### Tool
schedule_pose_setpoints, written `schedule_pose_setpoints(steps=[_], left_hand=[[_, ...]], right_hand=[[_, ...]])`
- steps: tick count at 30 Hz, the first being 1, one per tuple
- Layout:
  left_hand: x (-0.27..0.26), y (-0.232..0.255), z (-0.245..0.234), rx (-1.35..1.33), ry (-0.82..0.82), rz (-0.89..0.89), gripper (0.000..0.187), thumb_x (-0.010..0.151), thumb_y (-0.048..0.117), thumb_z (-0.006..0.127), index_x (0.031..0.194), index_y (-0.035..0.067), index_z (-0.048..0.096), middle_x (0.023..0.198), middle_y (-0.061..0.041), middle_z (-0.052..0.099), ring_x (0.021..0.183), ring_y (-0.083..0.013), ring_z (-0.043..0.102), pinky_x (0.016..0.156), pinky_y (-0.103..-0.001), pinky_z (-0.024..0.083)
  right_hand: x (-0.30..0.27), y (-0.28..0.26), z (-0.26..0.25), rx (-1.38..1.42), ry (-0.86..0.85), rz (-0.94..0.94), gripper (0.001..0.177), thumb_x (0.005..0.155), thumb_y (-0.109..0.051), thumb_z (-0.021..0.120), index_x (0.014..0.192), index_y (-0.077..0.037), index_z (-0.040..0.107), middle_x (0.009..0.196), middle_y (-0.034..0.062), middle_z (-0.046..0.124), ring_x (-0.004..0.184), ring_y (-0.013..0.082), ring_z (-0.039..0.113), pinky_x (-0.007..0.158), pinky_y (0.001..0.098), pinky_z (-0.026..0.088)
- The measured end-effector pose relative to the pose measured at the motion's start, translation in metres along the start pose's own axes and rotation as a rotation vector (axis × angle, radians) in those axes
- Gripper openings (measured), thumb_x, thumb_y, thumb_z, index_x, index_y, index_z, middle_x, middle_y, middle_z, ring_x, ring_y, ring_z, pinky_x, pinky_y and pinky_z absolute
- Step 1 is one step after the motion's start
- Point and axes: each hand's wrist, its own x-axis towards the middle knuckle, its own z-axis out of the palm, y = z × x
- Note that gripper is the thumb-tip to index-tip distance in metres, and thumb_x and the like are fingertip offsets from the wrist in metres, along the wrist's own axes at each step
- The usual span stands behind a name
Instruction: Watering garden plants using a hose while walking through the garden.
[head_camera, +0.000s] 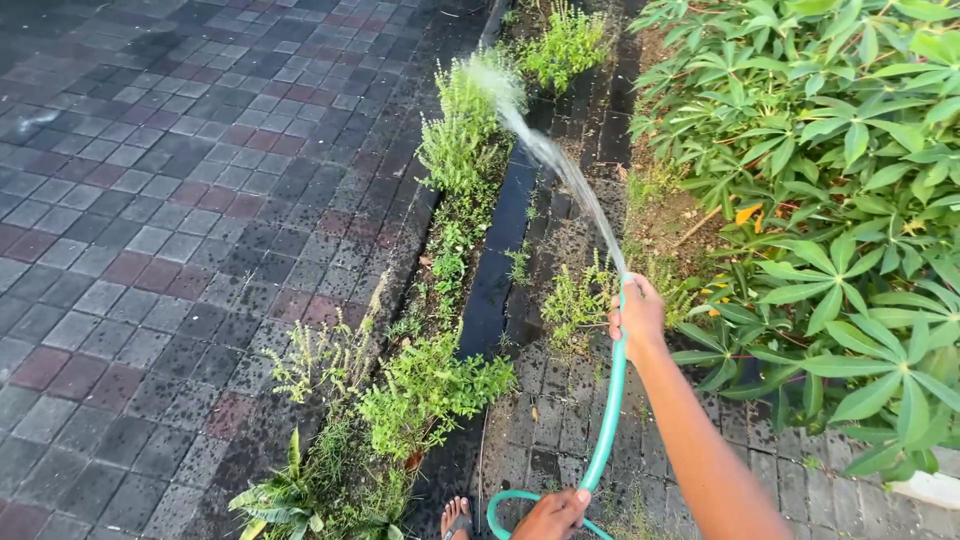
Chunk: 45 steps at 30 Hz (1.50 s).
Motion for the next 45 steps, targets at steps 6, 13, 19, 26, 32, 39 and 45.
schedule_pose_setpoints(steps=[6,13,19,26,32,39,45], left_hand=[[0.022,-0.057,-0.007,0.168,-0.063,-0.072,0.067,0.108,0.069,0.044,0.082,0.009,0.061,0.067,0.002,0.053,0.069,-0.0104,0.054,0.069,-0.027,0.043],[-0.021,0.023,-0.002,0.181,0.030,-0.121,0.064,0.103,0.069,0.040,0.078,0.012,0.056,0.064,0.000,0.051,0.063,-0.0131,0.052,0.063,-0.031,0.042],[-0.020,0.031,0.000,0.005,0.085,-0.044,0.057,0.104,0.060,0.055,0.083,0.007,0.057,0.065,0.001,0.049,0.059,-0.0114,0.047,0.055,-0.032,0.037],[-0.103,0.108,-0.055,0.264,-0.007,0.195,0.043,0.092,0.046,0.074,0.107,0.007,0.064,0.082,-0.007,0.062,0.081,-0.0130,0.060,0.076,-0.034,0.047],[-0.072,-0.079,-0.117,0.831,0.285,0.066,0.052,0.095,0.056,0.074,0.123,0.011,0.073,0.118,-0.037,0.061,0.130,-0.0451,0.044,0.113,-0.055,0.020],[-0.108,-0.035,-0.081,0.512,0.356,-0.130,0.067,0.085,0.065,0.070,0.087,-0.002,0.075,0.093,-0.025,0.059,0.098,-0.0375,0.061,0.087,-0.046,0.049],[-0.102,-0.087,-0.081,0.471,0.307,-0.386,0.071,0.082,0.074,0.064,0.084,0.003,0.070,0.073,-0.018,0.063,0.077,-0.0326,0.067,0.077,-0.045,0.051]], right_hand=[[-0.025,-0.002,0.002,-0.117,0.021,0.068,0.021,0.105,-0.021,0.050,0.121,-0.012,0.061,0.070,0.0020,0.053,0.043,0.0093,0.043,0.033,0.0286,0.032],[-0.008,0.008,-0.013,0.040,0.140,0.030,0.018,0.107,-0.024,0.048,0.117,-0.011,0.057,0.071,0.0019,0.050,0.042,0.0093,0.042,0.032,0.0288,0.032],[0.006,-0.001,-0.037,0.032,0.216,-0.047,0.017,0.108,-0.025,0.048,0.110,-0.010,0.054,0.071,0.0016,0.050,0.041,0.0108,0.043,0.031,0.0305,0.035],[0.017,-0.034,-0.103,0.063,0.272,-0.021,0.011,0.107,-0.021,0.051,0.110,-0.014,0.058,0.067,0.0012,0.054,0.042,0.0089,0.041,0.033,0.0269,0.032],[0.033,0.018,-0.154,-0.051,0.297,-0.189,0.017,0.110,-0.026,0.055,0.106,-0.009,0.057,0.066,0.0024,0.052,0.041,0.0097,0.041,0.034,0.0280,0.033],[0.006,0.058,-0.157,-0.105,0.369,0.036,0.019,0.104,-0.025,0.059,0.118,-0.014,0.063,0.067,0.0049,0.058,0.041,0.0095,0.042,0.034,0.0272,0.032],[-0.007,0.061,-0.156,-0.085,0.431,0.062,0.023,0.104,-0.025,0.060,0.122,-0.012,0.061,0.069,0.0049,0.060,0.041,0.0095,0.043,0.034,0.0274,0.030]])
